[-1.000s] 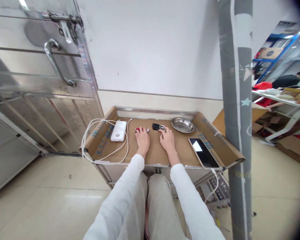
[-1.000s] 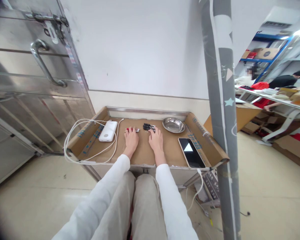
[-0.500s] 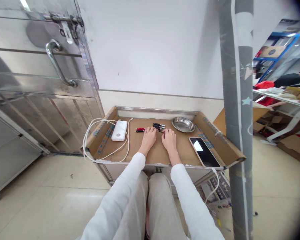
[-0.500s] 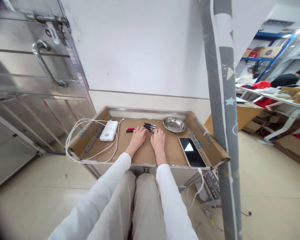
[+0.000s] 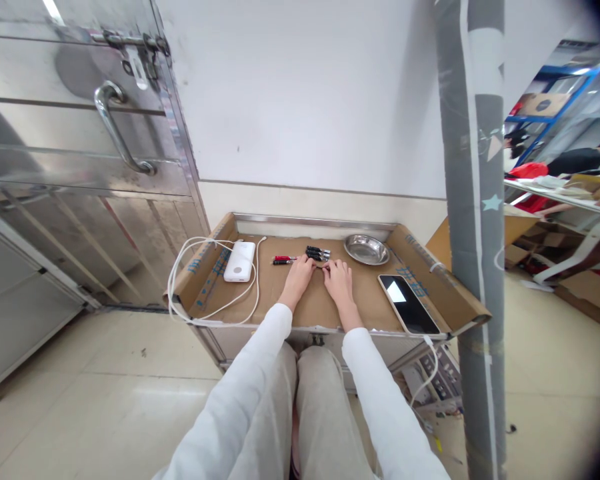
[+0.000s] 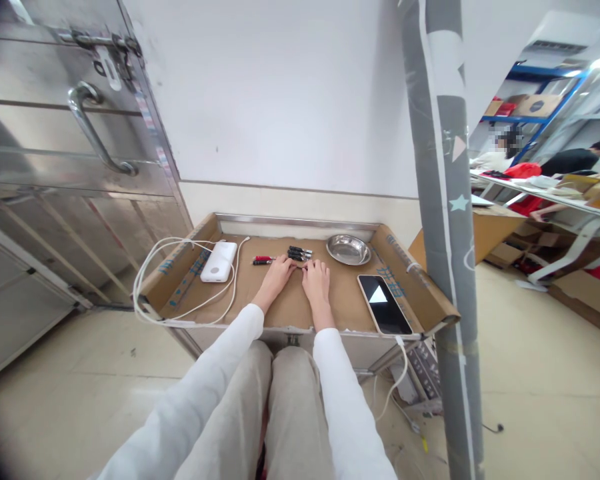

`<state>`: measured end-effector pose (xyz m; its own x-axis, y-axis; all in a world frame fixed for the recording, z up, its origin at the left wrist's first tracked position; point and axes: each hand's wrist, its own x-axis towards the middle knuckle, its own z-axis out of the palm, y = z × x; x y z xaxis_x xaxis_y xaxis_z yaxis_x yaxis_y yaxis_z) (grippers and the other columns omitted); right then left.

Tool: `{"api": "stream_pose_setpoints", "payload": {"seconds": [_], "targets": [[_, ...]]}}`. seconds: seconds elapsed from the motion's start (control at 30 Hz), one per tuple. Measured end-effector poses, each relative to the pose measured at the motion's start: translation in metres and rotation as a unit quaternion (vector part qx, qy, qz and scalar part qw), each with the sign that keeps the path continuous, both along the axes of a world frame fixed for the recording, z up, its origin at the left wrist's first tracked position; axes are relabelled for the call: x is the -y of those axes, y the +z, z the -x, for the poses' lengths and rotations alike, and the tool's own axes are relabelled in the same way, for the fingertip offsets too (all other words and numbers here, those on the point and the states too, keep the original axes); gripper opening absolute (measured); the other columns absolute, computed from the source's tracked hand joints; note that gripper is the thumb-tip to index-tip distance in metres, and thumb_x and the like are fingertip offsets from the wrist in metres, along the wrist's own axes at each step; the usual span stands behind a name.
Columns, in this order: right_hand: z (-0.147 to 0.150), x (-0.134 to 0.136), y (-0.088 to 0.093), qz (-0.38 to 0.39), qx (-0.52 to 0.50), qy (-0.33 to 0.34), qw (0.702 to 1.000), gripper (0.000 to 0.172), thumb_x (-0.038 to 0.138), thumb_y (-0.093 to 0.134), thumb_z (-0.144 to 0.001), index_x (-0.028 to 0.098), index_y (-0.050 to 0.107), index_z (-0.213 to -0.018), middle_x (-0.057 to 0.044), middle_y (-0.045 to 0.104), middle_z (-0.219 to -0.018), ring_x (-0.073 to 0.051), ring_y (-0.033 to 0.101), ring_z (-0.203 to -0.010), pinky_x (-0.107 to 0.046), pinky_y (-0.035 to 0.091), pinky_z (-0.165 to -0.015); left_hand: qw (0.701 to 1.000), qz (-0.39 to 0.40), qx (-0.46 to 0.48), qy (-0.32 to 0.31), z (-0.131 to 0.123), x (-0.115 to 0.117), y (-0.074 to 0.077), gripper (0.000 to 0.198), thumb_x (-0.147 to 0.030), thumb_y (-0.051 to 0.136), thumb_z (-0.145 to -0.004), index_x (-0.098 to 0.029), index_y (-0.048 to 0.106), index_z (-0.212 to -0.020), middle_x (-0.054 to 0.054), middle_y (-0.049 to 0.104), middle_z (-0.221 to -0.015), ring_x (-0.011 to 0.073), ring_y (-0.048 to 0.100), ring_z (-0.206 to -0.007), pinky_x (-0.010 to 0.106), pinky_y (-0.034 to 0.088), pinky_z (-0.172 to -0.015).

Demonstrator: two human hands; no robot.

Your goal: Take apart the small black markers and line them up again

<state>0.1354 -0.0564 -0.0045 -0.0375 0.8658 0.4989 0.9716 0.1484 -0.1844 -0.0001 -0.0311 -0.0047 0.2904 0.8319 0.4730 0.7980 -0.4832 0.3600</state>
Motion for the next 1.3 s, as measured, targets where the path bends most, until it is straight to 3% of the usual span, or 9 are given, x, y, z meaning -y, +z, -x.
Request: {"api": "stream_pose_setpoints", "payload": {"seconds": [0.17, 0.33, 0.47, 0.63, 0.73, 0.93, 1.13, 1.3], "targets": [[-0.001, 0.0, 0.001, 0.016, 0.009, 0.011, 1.0, 0.02, 0.023, 0.042, -0.092, 0.019, 0.061, -0.098, -0.008, 0.061, -0.096, -0.021, 0.048, -0.091, -0.031, 0.029, -0.078, 0.995, 0.031, 0.058, -0.081, 0.001, -0.002, -0.002, 0.015, -0.016, 0.044, -0.09, -0.016, 0.059, -0.091, 0.008, 0.057, -0.098, 0.018, 0.056, -0.096, 0.033, 0.046, -0.088], [-0.002, -0.001, 0.001, 0.018, 0.019, 0.035, 0.999, 0.022, 0.024, 0.041, -0.093, 0.019, 0.062, -0.101, -0.007, 0.061, -0.097, -0.021, 0.049, -0.091, -0.031, 0.029, -0.079, 0.987, 0.054, 0.114, -0.105, 0.003, -0.002, -0.003, 0.018, -0.016, 0.04, -0.091, -0.018, 0.055, -0.1, 0.007, 0.061, -0.101, 0.0167, 0.058, -0.096, 0.032, 0.047, -0.088], [-0.001, 0.001, 0.003, 0.01, 0.027, 0.034, 0.999, 0.024, 0.025, 0.04, -0.093, 0.02, 0.064, -0.097, -0.008, 0.061, -0.096, -0.02, 0.048, -0.09, -0.031, 0.029, -0.078, 0.992, 0.025, 0.056, -0.107, 0.002, -0.002, -0.003, 0.029, -0.014, 0.032, -0.092, -0.017, 0.051, -0.115, 0.01, 0.059, -0.116, 0.0182, 0.054, -0.109, 0.035, 0.043, -0.096], [-0.003, 0.008, 0.005, -0.024, -0.013, -0.016, 0.999, 0.023, 0.026, 0.042, -0.093, 0.021, 0.064, -0.097, -0.007, 0.061, -0.094, -0.02, 0.048, -0.088, -0.03, 0.029, -0.077, 0.996, -0.006, -0.038, -0.086, -0.001, -0.002, -0.002, 0.04, -0.015, 0.032, -0.093, -0.015, 0.04, -0.132, 0.01, 0.043, -0.14, 0.0205, 0.032, -0.134, 0.039, 0.025, -0.111], [-0.006, 0.011, 0.005, -0.044, -0.054, -0.047, 0.996, 0.026, 0.027, 0.04, -0.094, 0.021, 0.064, -0.1, -0.008, 0.063, -0.093, -0.021, 0.048, -0.086, -0.03, 0.028, -0.076, 0.995, -0.012, -0.065, -0.072, -0.001, 0.002, 0.001, 0.037, -0.024, 0.038, -0.093, -0.018, 0.043, -0.13, 0.009, 0.049, -0.133, 0.0216, 0.038, -0.129, 0.039, 0.028, -0.108], [-0.008, 0.014, 0.004, -0.046, -0.095, -0.043, 0.993, 0.028, 0.028, 0.037, -0.094, 0.022, 0.064, -0.101, -0.007, 0.067, -0.09, -0.02, 0.05, -0.083, -0.03, 0.028, -0.075, 0.991, -0.024, -0.097, -0.089, 0.002, 0.018, 0.008, 0.024, -0.036, 0.044, -0.092, -0.019, 0.059, -0.099, 0.005, 0.059, -0.099, 0.0194, 0.054, -0.099, 0.034, 0.04, -0.091], [-0.004, 0.019, 0.009, -0.039, -0.088, -0.016, 0.995, 0.027, 0.024, 0.038, -0.094, 0.021, 0.064, -0.099, -0.007, 0.068, -0.089, -0.019, 0.055, -0.082, -0.03, 0.03, -0.076, 0.996, -0.033, -0.077, 0.03, 0.004, 0.029, 0.011, 0.022, -0.03, 0.042, -0.093, -0.017, 0.056, -0.103, 0.008, 0.057, -0.1, 0.0191, 0.057, -0.091, 0.031, 0.043, -0.082], [-0.003, 0.016, 0.008, -0.029, -0.079, 0.027, 0.996, 0.027, 0.024, 0.038, -0.093, 0.02, 0.063, -0.101, -0.008, 0.068, -0.092, -0.02, 0.058, -0.086, -0.032, 0.035, -0.08, 0.996, -0.036, -0.077, 0.035, 0.004, 0.029, 0.013, 0.018, -0.028, 0.045, -0.092, -0.019, 0.055, -0.103, 0.008, 0.057, -0.101, 0.0191, 0.057, -0.094, 0.031, 0.043, -0.084]]}}
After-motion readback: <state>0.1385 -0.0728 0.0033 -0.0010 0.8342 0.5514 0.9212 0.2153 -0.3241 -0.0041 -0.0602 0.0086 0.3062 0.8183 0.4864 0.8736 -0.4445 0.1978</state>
